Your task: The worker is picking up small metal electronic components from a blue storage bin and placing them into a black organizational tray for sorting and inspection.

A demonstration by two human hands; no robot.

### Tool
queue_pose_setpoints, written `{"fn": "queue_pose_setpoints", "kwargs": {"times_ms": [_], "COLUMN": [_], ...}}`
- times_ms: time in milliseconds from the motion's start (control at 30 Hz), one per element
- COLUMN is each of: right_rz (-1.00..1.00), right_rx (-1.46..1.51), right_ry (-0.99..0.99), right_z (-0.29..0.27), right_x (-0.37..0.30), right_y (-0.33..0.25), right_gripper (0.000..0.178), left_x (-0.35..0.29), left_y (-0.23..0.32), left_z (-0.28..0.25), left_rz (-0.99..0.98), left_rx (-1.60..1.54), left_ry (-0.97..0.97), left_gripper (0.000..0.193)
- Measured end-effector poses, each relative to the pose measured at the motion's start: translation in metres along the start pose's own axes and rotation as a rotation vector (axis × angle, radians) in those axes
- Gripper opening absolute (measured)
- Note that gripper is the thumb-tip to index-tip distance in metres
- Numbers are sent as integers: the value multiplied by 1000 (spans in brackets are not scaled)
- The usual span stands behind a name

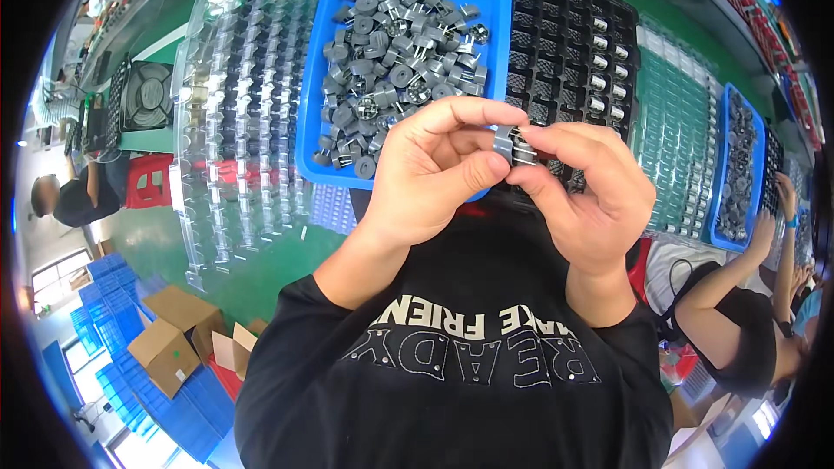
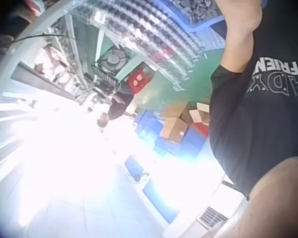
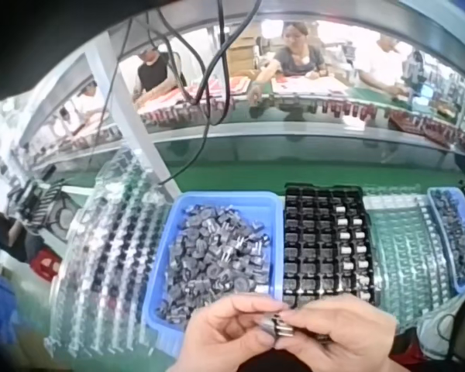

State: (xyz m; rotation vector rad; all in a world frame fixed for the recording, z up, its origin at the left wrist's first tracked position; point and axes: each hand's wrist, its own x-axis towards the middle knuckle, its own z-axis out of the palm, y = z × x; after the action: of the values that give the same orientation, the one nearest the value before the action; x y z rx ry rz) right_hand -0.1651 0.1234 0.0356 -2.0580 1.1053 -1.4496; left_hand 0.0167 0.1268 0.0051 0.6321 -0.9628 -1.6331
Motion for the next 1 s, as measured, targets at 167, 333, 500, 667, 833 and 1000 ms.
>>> {"fn": "queue_pose_setpoints", "kwargs": {"times_ms": [167, 333, 500, 667, 833, 1000], "right_rz": [5, -37, 137, 563, 381, 346], "right_rx": [-41, -45, 71, 626, -348, -521], "right_ry": [-18, 3, -25, -88, -54, -280], "right_z": [1, 5, -2, -21, -72, -58], "right_x": [-9, -16, -32, -57, -70, -73], "right_y": [-5, -5, -4, 8, 27, 16], "right_gripper": [31, 29, 23, 17, 13, 14], "left_x": [-9, -14, -21, -26, -19, -8], "left_y": [1, -6, -9, -17, -3, -16], "left_z": [-3, -3, 1, 11, 6, -13], "left_rz": [-15, 63, 17, 238, 123, 148], "left_rx": [76, 86, 123, 717, 1328, 1639], "left_ry": [2, 18, 7, -141, 24, -92], "left_gripper": [39, 34, 39, 41, 55, 34]}}
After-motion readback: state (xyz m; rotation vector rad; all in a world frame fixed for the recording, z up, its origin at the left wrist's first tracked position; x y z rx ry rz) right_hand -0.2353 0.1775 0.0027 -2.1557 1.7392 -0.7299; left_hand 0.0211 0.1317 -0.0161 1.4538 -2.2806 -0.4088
